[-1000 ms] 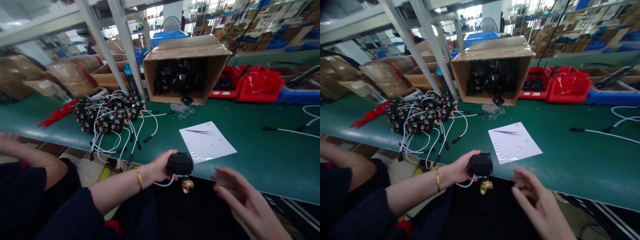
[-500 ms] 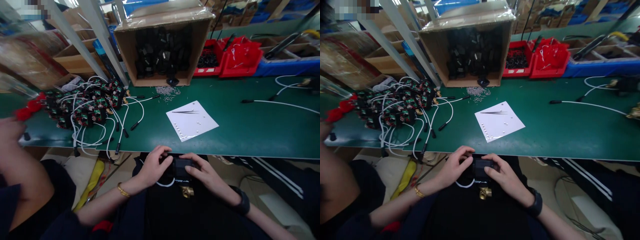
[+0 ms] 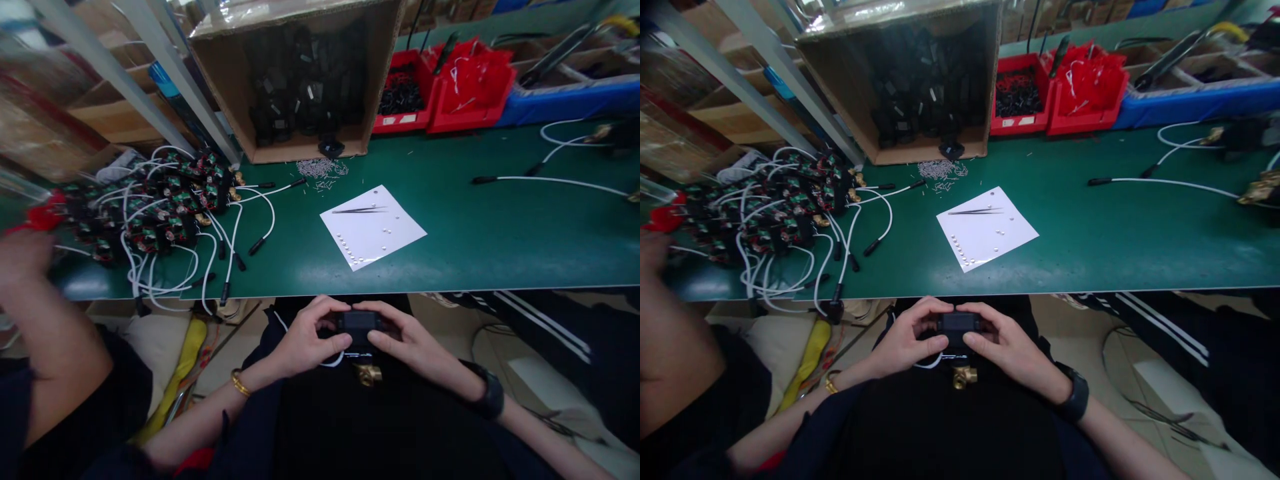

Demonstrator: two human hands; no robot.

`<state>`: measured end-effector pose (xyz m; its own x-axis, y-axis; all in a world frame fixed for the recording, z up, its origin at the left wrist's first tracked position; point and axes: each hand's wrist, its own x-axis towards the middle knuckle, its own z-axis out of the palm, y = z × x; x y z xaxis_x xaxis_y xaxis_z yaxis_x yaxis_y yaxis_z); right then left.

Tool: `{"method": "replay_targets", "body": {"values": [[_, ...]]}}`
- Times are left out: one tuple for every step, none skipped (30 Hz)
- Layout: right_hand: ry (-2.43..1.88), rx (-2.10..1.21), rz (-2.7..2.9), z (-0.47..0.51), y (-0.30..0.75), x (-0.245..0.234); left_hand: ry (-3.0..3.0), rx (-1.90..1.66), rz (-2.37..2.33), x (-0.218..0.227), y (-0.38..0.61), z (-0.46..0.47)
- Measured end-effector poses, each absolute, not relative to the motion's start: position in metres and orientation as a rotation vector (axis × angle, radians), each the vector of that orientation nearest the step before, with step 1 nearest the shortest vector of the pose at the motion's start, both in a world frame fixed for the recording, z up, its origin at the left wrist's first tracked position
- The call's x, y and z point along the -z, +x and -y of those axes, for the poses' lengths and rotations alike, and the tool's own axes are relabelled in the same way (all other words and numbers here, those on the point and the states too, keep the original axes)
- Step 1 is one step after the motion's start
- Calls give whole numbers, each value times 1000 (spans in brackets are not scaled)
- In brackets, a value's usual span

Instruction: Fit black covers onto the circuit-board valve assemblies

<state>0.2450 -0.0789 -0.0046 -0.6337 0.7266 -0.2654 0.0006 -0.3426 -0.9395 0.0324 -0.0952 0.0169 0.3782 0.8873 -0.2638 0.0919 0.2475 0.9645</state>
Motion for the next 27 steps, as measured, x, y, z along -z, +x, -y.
{"method": "replay_targets", "body": {"values": [[-950, -2016, 1424, 80, 246, 6, 1215, -694, -1064, -16, 33, 95], [-941, -1995, 1442, 80, 247, 7, 1222, -682, -1071, -16, 33, 96], [-935, -1967, 1461, 80, 247, 7, 1229, -673, -1077, -15, 34, 96], [-931, -1936, 1479, 80, 247, 8, 1236, -667, -1082, -14, 34, 96], [-927, -1913, 1491, 80, 247, 8, 1243, -664, -1087, -13, 34, 97], [-917, -1903, 1492, 80, 247, 8, 1250, -664, -1092, -13, 34, 97], [-905, -1904, 1483, 80, 246, 9, 1258, -665, -1099, -12, 34, 97], [-893, -1910, 1470, 81, 246, 9, 1266, -664, -1106, -12, 34, 97], [-882, -1913, 1458, 81, 245, 9, 1271, -663, -1112, -12, 34, 97], [-874, -1911, 1447, 81, 244, 9, 1274, -663, -1117, -12, 34, 97], [-867, -1908, 1438, 82, 244, 10, 1275, -661, -1120, -13, 33, 97], [-863, -1905, 1431, 82, 243, 10, 1274, -661, -1122, -13, 33, 97], [-862, -1901, 1430, 82, 243, 11, 1272, -662, -1124, -13, 33, 96], [-863, -1897, 1433, 82, 243, 12, 1270, -664, -1126, -14, 33, 96], [-868, -1890, 1444, 83, 243, 13, 1274, -660, -1130, -14, 33, 96], [-880, -1873, 1462, 83, 244, 15, 1290, -649, -1136, -15, 33, 96], [-897, -1843, 1489, 83, 244, 16, 1323, -629, -1147, -16, 33, 96], [-915, -1804, 1523, 83, 245, 18, 1374, -606, -1165, -16, 33, 96], [-933, -1762, 1554, 83, 245, 19, 1438, -589, -1188, -16, 33, 96], [-947, -1725, 1578, 84, 246, 20, 1506, -586, -1207, -16, 33, 96], [-959, -1699, 1595, 84, 246, 20, 1562, -594, -1216, -16, 33, 96], [-965, -1686, 1605, 84, 246, 19, 1601, -605, -1211, -16, 33, 97], [-970, -1685, 1610, 84, 245, 18, 1620, -612, -1194, -15, 32, 98], [-974, -1686, 1614, 84, 245, 16, 1626, -612, -1172, -14, 32, 98], [-975, -1684, 1627, 84, 244, 14, 1624, -601, -1151, -14, 31, 99], [-975, -1677, 1648, 84, 243, 12, 1619, -588, -1137, -13, 30, 99], [-975, -1665, 1671, 83, 242, 11, 1610, -583, -1131, -12, 30, 99]]}}
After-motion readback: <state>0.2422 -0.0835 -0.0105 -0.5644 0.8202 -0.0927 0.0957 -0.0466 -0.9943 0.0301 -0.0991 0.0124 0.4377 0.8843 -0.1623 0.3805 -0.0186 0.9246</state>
